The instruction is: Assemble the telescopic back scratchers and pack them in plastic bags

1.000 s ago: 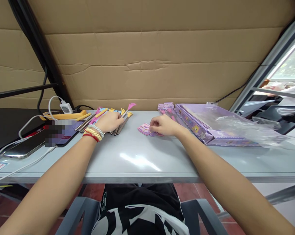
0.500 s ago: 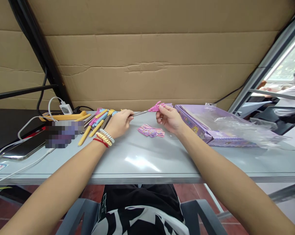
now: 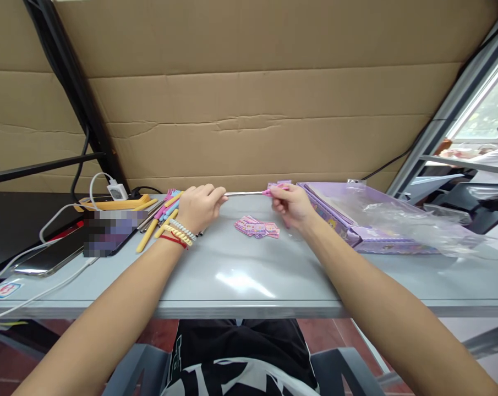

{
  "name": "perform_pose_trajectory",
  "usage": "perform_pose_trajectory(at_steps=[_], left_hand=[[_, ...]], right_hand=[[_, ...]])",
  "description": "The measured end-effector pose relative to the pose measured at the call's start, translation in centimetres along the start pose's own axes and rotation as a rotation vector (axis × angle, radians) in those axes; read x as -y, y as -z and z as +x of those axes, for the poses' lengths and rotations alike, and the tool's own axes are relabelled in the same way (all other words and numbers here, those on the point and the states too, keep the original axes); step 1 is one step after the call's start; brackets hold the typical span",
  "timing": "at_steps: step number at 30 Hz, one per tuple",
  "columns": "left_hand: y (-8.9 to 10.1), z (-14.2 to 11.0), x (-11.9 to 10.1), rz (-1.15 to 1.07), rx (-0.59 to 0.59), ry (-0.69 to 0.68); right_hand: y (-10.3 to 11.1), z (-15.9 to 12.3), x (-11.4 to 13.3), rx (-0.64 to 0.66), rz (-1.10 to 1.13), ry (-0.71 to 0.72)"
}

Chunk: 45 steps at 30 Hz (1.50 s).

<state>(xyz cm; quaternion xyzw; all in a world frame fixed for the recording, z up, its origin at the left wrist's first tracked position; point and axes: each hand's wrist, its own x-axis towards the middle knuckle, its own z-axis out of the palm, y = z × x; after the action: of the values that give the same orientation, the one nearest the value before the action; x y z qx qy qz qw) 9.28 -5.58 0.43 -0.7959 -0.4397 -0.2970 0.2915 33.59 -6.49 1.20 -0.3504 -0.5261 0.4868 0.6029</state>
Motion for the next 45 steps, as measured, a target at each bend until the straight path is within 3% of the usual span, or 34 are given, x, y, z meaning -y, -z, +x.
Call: perform_pose_trajectory(at_steps=[7, 15, 18, 23, 31, 39, 42, 45], left_hand=[[-0.2, -0.9, 7.7, -0.024, -0.111, 0.303], [-1.3, -2.9, 11.9, -0.036, -0.184, 0.571], [-0.9, -3.2, 12.2, -0.013, -0.210, 0.611], [0.0, -2.3, 11.1, -0.034, -0.242, 0.585], [1.8, -2.5, 11.0, -0.075, -0.227, 0.588], [2.2, -2.4, 10.9, -0.062, -0.107, 0.645], [1.8, -2.3, 11.3, -0.047, -0.031, 0.676], [0.9, -2.2, 11.6, 0.025, -0.051, 0.723]], right_hand=[[5.4, 0.7, 3.9, -0.212, 0.160, 0.225], [9.2, -0.5, 7.3, -0.559, 0.445, 0.374], [10.5, -1.1, 7.9, -0.603, 0.484, 0.411], [11.4, -1.0, 7.7, -0.719, 0.504, 0.416], [10.8, -0.3, 7.3, -0.887, 0.388, 0.160], [10.5, -0.1, 6.9, -0.887, 0.461, 0.171], [10.8, 0.0, 6.8, -0.894, 0.453, 0.165], [10.8, 0.3, 6.6, -0.878, 0.434, 0.169]])
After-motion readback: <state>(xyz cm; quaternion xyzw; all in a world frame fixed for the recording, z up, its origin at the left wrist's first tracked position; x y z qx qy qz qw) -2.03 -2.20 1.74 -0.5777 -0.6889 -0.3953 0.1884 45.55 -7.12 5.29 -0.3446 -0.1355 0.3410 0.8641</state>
